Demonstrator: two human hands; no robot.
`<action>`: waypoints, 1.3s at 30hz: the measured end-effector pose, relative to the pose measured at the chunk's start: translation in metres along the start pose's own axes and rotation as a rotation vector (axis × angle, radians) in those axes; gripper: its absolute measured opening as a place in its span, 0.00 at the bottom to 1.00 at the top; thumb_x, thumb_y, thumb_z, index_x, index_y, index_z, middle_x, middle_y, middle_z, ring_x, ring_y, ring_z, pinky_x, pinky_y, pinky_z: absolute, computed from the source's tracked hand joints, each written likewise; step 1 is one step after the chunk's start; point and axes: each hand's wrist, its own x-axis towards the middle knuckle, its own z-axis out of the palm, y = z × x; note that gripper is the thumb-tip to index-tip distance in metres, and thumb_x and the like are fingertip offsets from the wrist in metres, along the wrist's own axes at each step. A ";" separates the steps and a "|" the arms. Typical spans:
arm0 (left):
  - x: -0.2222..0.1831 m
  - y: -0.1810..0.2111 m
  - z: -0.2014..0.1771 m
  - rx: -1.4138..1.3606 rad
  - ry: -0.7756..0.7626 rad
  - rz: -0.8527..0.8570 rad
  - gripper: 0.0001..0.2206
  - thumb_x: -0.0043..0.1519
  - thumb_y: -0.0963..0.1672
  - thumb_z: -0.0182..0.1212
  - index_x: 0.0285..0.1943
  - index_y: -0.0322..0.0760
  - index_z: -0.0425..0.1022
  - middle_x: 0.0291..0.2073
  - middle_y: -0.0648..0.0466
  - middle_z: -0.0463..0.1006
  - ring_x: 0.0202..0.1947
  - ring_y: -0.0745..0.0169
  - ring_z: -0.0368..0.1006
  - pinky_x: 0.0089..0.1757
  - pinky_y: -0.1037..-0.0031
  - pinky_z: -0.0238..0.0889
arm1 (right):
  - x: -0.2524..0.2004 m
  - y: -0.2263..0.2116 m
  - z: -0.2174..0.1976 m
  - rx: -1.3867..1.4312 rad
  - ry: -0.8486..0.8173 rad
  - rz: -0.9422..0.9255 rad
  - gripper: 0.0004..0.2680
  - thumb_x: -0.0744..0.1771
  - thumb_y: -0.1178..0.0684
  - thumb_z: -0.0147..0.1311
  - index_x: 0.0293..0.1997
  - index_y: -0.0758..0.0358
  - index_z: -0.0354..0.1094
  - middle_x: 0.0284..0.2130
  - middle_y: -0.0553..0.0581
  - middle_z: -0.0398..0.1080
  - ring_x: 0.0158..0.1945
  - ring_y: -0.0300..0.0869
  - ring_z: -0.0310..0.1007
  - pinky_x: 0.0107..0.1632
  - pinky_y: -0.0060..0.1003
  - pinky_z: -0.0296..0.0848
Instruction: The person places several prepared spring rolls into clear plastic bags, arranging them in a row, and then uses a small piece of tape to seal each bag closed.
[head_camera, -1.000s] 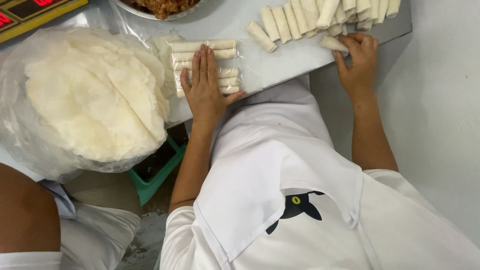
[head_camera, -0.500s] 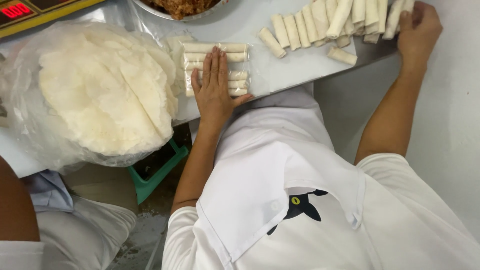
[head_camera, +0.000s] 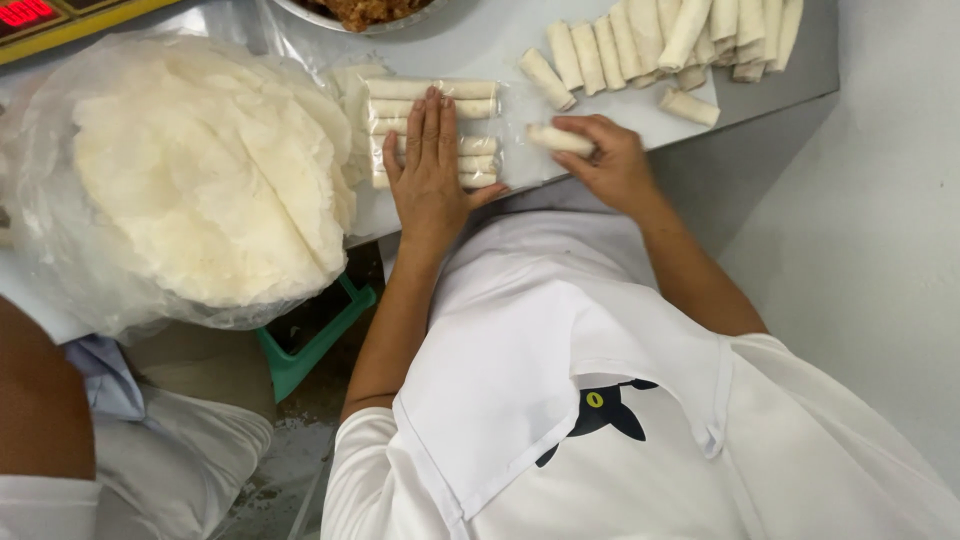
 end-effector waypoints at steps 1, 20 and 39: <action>0.000 0.000 0.000 0.006 0.002 -0.008 0.61 0.55 0.75 0.71 0.82 0.38 0.47 0.80 0.53 0.48 0.80 0.58 0.43 0.70 0.55 0.32 | 0.006 -0.003 0.011 0.004 -0.005 -0.008 0.15 0.68 0.59 0.64 0.62 0.66 0.70 0.54 0.63 0.73 0.55 0.47 0.74 0.55 0.34 0.76; -0.001 -0.004 -0.005 -0.041 0.004 0.056 0.52 0.52 0.70 0.77 0.82 0.69 0.49 0.79 0.45 0.42 0.79 0.48 0.41 0.68 0.46 0.41 | 0.029 -0.023 0.023 -0.101 -0.030 -0.099 0.11 0.69 0.59 0.62 0.58 0.63 0.69 0.53 0.61 0.64 0.39 0.41 0.70 0.48 0.35 0.78; -0.020 -0.043 0.009 -0.228 -0.061 -0.071 0.64 0.50 0.67 0.82 0.86 0.57 0.35 0.81 0.47 0.24 0.82 0.41 0.26 0.62 0.23 0.48 | 0.047 -0.025 0.057 0.079 0.050 -0.119 0.03 0.69 0.61 0.62 0.44 0.71 0.77 0.40 0.65 0.78 0.44 0.45 0.79 0.48 0.34 0.79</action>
